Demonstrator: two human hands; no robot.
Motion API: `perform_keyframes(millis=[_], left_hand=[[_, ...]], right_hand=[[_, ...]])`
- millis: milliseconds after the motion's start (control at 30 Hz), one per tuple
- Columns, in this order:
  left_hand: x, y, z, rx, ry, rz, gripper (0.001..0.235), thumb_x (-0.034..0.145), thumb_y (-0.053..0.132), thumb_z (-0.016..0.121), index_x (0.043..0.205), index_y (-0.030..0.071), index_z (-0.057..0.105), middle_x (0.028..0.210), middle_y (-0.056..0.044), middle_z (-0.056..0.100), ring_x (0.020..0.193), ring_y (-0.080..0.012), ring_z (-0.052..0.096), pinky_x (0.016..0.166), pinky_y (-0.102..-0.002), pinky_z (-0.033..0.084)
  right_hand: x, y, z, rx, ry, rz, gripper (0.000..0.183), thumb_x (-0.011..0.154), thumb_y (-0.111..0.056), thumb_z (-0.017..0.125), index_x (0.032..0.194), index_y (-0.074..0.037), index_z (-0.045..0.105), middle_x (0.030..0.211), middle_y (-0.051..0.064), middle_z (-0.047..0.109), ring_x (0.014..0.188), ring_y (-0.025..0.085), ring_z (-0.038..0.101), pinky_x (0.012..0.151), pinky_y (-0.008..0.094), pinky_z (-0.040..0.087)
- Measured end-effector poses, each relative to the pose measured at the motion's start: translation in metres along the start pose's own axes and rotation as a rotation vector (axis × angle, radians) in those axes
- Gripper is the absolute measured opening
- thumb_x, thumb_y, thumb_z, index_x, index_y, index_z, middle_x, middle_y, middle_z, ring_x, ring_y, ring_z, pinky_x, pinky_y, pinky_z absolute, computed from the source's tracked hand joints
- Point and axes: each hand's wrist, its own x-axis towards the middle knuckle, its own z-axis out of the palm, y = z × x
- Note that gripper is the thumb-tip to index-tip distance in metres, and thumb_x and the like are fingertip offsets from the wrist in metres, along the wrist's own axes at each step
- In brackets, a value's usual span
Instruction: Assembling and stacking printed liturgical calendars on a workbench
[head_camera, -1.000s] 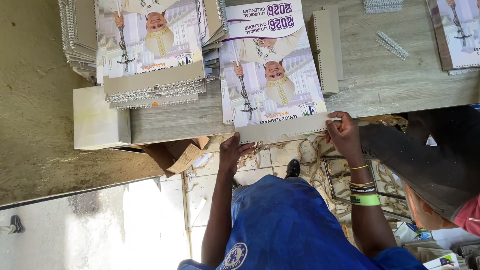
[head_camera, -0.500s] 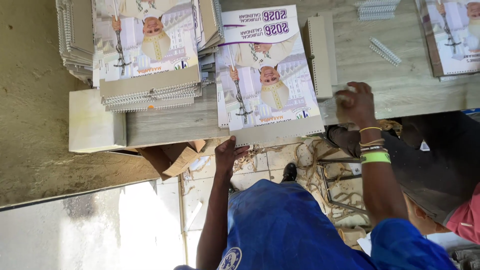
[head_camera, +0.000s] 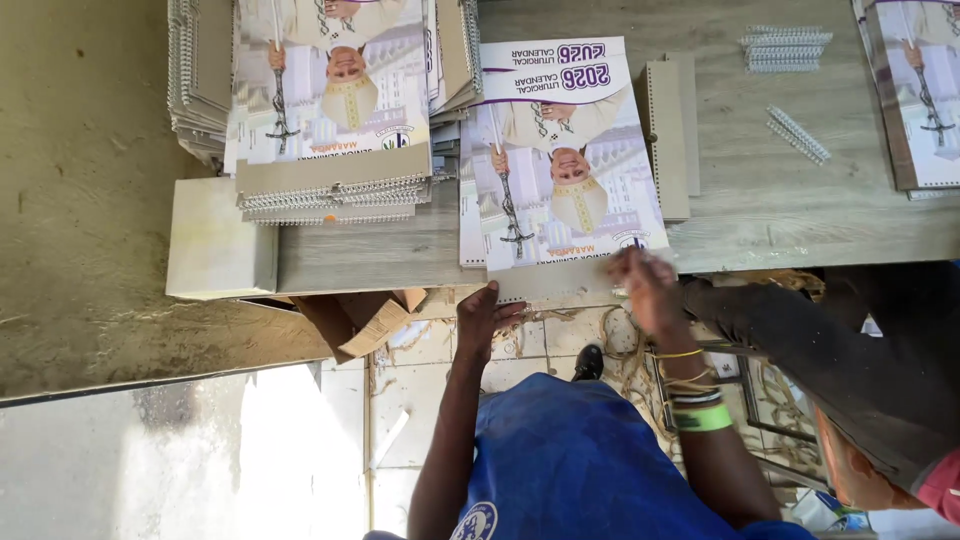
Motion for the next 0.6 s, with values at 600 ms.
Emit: perform_keyframes(millis=[600], left_hand=[[0.012, -0.006, -0.005, 0.016, -0.07, -0.082, 0.039, 0.11, 0.042, 0.067, 0.118, 0.004, 0.073, 0.092, -0.015, 0.08, 0.084, -0.0271, 0.083, 0.084, -0.047, 0.07]], right_hand=[[-0.055, 0.094, 0.093, -0.689, -0.03, 0.07, 0.015, 0.106, -0.018, 0.072, 0.112, -0.005, 0.074, 0.077, 0.022, 0.077, 0.06, 0.028, 0.077, 0.05, 0.037, 0.055]])
